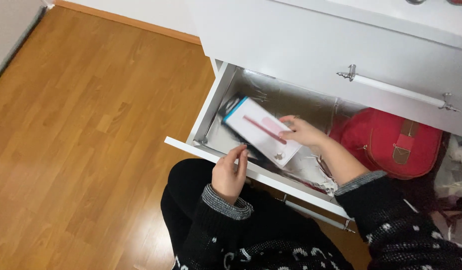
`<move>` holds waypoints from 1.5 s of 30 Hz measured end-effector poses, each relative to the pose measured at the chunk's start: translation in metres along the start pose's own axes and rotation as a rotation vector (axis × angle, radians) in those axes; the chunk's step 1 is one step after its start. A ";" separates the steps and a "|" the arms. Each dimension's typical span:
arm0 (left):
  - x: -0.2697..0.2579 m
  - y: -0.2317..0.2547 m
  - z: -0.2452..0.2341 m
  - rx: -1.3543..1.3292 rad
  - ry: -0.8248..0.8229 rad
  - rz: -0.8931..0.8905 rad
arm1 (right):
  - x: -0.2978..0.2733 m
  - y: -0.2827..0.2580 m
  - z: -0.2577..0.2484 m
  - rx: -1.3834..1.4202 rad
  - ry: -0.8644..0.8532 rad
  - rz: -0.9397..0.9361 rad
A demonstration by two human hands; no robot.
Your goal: Organizing various cosmetic items, bags, and boxes into a dresser drawer.
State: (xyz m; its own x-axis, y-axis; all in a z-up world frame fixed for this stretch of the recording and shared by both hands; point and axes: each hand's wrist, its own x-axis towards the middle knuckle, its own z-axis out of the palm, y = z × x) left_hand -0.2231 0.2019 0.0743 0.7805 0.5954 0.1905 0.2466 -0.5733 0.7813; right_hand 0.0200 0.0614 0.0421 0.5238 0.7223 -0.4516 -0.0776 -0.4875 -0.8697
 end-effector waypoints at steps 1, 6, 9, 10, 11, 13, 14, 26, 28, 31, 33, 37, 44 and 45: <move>0.005 0.007 -0.003 0.000 0.004 0.001 | 0.005 0.010 -0.003 -0.002 -0.001 -0.003; 0.044 0.028 -0.008 0.001 -0.164 -0.268 | -0.008 -0.004 0.010 0.411 0.056 0.006; 0.070 0.004 0.014 -0.008 -0.246 -0.288 | -0.017 -0.025 0.032 0.454 0.005 0.055; 0.078 -0.010 0.021 -0.006 -0.242 -0.290 | -0.016 -0.029 0.039 0.453 0.000 0.053; 0.086 -0.025 0.028 0.052 -0.227 -0.282 | -0.014 -0.033 0.045 0.362 -0.003 0.061; 0.101 -0.048 0.031 0.110 -0.211 -0.277 | 0.001 -0.024 0.054 0.269 -0.007 0.070; 0.108 -0.056 0.028 0.191 -0.208 -0.331 | 0.015 -0.010 0.055 0.183 0.010 0.078; 0.142 -0.086 0.012 0.375 -0.292 -0.320 | 0.011 -0.082 0.107 0.209 -0.209 0.086; 0.145 -0.082 0.017 0.365 -0.324 -0.331 | 0.004 -0.102 0.116 0.216 -0.253 0.155; 0.157 -0.080 0.016 0.515 -0.297 -0.238 | 0.038 -0.077 0.133 0.289 -0.250 0.123; 0.166 -0.084 0.014 0.476 -0.276 -0.231 | 0.056 -0.069 0.144 0.365 -0.181 0.080; 0.177 -0.105 0.012 0.516 -0.211 -0.219 | 0.071 -0.066 0.160 0.425 -0.156 0.043; 0.184 -0.131 0.010 0.444 0.035 -0.206 | 0.164 -0.007 0.193 0.351 -0.085 -0.044; 0.182 -0.134 0.009 0.436 0.055 -0.223 | 0.192 0.017 0.198 0.286 -0.040 -0.069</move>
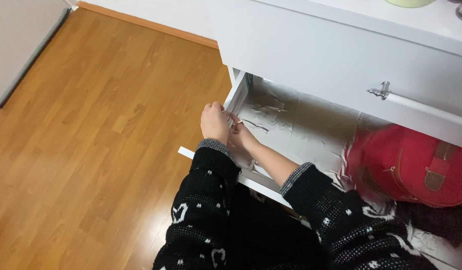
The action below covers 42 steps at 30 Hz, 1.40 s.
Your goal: Organizing various cosmetic items, bags, and boxes into a dresser drawer.
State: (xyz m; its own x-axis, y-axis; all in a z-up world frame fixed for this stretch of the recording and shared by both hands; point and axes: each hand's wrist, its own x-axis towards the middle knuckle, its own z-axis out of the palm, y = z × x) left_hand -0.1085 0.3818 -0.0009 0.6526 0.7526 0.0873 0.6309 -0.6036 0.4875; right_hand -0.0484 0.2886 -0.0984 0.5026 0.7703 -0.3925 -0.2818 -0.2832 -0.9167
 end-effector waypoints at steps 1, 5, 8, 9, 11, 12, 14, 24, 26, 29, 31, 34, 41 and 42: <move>0.001 -0.001 0.001 0.000 -0.001 -0.001 | -0.016 -0.019 0.001 0.000 0.000 0.001; 0.009 -0.006 0.015 0.006 -0.016 -0.055 | -0.060 -0.066 0.005 -0.039 -0.023 0.035; 0.016 -0.005 0.020 0.008 -0.004 -0.062 | -0.086 -0.102 0.013 -0.005 0.000 0.039; 0.018 -0.003 0.020 0.007 -0.002 -0.058 | -0.097 -0.117 0.017 0.001 0.021 0.033; 0.020 -0.001 0.020 -0.011 0.004 -0.054 | -0.062 -0.080 0.011 -0.005 0.017 0.015; 0.022 -0.001 0.021 -0.028 0.008 -0.053 | -0.044 -0.061 0.008 -0.009 0.012 0.000; 0.025 0.003 0.021 -0.050 0.007 -0.054 | -0.041 -0.060 0.005 -0.031 0.027 -0.003; 0.025 0.010 0.017 -0.098 0.010 -0.047 | -0.087 -0.114 0.012 -0.193 0.074 0.036; 0.025 0.008 0.020 -0.110 0.009 -0.057 | -0.030 -0.046 -0.012 -0.235 0.066 0.021; 0.022 0.007 0.022 -0.125 0.015 -0.049 | -0.027 -0.043 -0.014 -0.184 0.045 0.023; 0.020 0.004 0.023 -0.127 0.023 -0.034 | -0.056 -0.077 -0.004 -0.092 0.030 0.041; 0.020 -0.001 0.021 -0.148 0.032 -0.016 | -0.083 -0.114 0.003 -0.165 0.041 0.055; 0.030 -0.013 0.036 -0.150 0.040 0.005 | -0.073 -0.092 -0.039 -0.072 0.073 -0.001; 0.032 -0.018 0.042 -0.146 0.049 0.004 | -0.067 -0.079 -0.053 -0.086 0.041 -0.036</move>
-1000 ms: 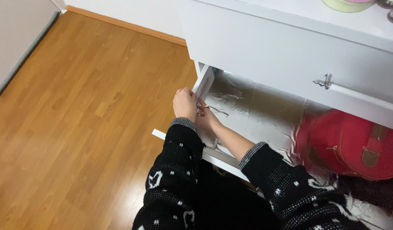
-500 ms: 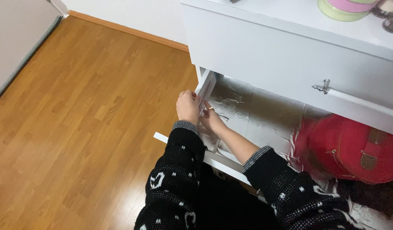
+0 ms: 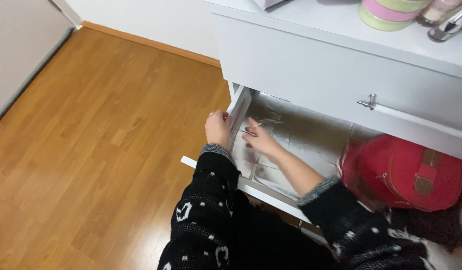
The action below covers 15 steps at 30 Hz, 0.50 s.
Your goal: Organizing various cosmetic items, bags, and boxes into a dresser drawer.
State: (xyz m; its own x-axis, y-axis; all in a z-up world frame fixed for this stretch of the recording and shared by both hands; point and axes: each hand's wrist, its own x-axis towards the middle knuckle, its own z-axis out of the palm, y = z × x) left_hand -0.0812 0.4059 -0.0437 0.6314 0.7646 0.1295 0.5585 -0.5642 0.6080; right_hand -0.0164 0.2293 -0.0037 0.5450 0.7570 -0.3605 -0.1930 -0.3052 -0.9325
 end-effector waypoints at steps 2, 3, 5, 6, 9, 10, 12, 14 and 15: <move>-0.005 0.017 -0.024 -0.060 0.032 0.010 | -0.056 -0.035 -0.026 -0.135 0.004 -0.124; -0.008 0.024 -0.038 -0.117 0.070 0.017 | -0.084 -0.053 -0.037 -0.270 0.003 -0.252; -0.026 0.049 -0.085 -0.175 0.112 0.033 | -0.158 -0.079 -0.051 -0.392 0.103 -0.337; -0.033 0.062 -0.107 -0.234 0.158 0.049 | -0.196 -0.092 -0.058 -0.517 0.204 -0.423; -0.078 0.088 -0.181 -0.334 0.179 0.120 | -0.250 -0.032 -0.097 -0.755 0.491 -0.522; -0.091 0.090 -0.195 -0.338 0.177 0.126 | -0.267 -0.028 -0.105 -0.757 0.499 -0.522; -0.119 0.094 -0.222 -0.332 0.172 0.155 | -0.306 -0.019 -0.119 -0.767 0.651 -0.388; -0.139 0.099 -0.230 -0.352 0.173 0.177 | -0.325 -0.006 -0.132 -0.793 0.716 -0.345; -0.150 0.101 -0.234 -0.368 0.176 0.189 | -0.336 -0.001 -0.139 -0.818 0.769 -0.298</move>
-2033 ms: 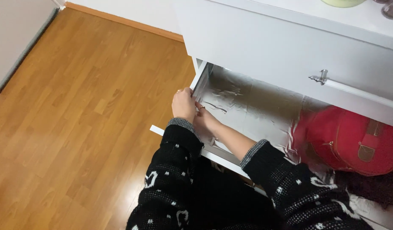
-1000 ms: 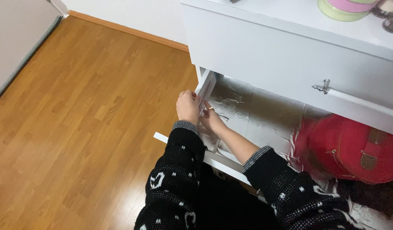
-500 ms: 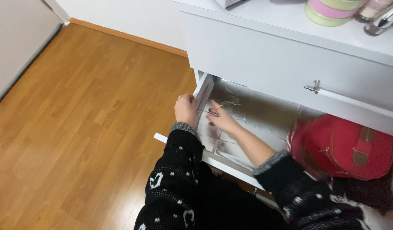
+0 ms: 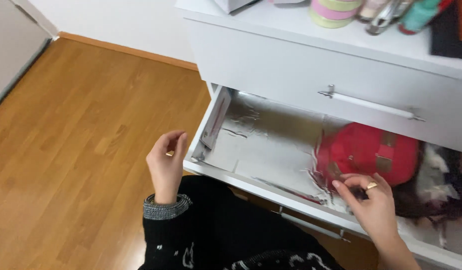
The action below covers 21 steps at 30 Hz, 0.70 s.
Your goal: Organizing various cosmetic items, bags, and boxes into a dresser drawer.
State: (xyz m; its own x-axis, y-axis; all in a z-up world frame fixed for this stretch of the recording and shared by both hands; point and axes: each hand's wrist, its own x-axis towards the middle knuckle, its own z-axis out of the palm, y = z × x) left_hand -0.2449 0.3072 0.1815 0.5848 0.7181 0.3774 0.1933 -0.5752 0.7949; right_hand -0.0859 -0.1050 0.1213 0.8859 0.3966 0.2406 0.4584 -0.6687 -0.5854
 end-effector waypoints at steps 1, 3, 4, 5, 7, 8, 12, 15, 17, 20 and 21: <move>-0.006 0.010 0.000 -0.009 -0.004 0.002 | -0.001 -0.003 -0.008 -0.008 0.006 0.003; -0.016 0.030 0.000 -0.034 -0.003 -0.059 | -0.001 -0.007 -0.021 -0.003 0.042 0.049; -0.022 0.036 0.003 -0.045 -0.002 -0.048 | 0.000 -0.008 -0.027 -0.007 0.057 0.047; -0.028 0.043 0.007 -0.082 -0.010 -0.050 | 0.002 -0.010 -0.033 -0.022 0.088 0.011; -0.040 0.059 0.015 -0.128 -0.015 -0.037 | 0.005 -0.018 -0.046 -0.038 0.136 -0.028; -0.047 0.070 0.019 -0.216 -0.069 -0.143 | 0.005 -0.024 -0.054 -0.009 0.153 -0.041; -0.077 0.100 0.030 -0.348 -0.194 -0.212 | 0.004 -0.030 -0.070 0.066 0.240 -0.063; -0.092 0.114 0.037 -0.378 -0.205 -0.155 | 0.002 -0.037 -0.087 0.097 0.250 -0.093; -0.101 0.119 0.037 -0.362 -0.198 -0.134 | -0.005 -0.040 -0.098 0.100 0.284 -0.119; -0.108 0.120 0.041 -0.349 -0.193 -0.147 | -0.012 -0.036 -0.111 0.094 0.337 -0.138; -0.112 0.118 0.043 -0.352 -0.192 -0.180 | -0.015 -0.033 -0.114 0.087 0.357 -0.137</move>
State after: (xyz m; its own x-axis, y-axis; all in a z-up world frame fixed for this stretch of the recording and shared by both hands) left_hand -0.2531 0.1419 0.2130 0.7083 0.6898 0.1497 0.0442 -0.2551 0.9659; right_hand -0.1059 -0.1609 0.2250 0.7932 0.2243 0.5662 0.5796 -0.5633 -0.5889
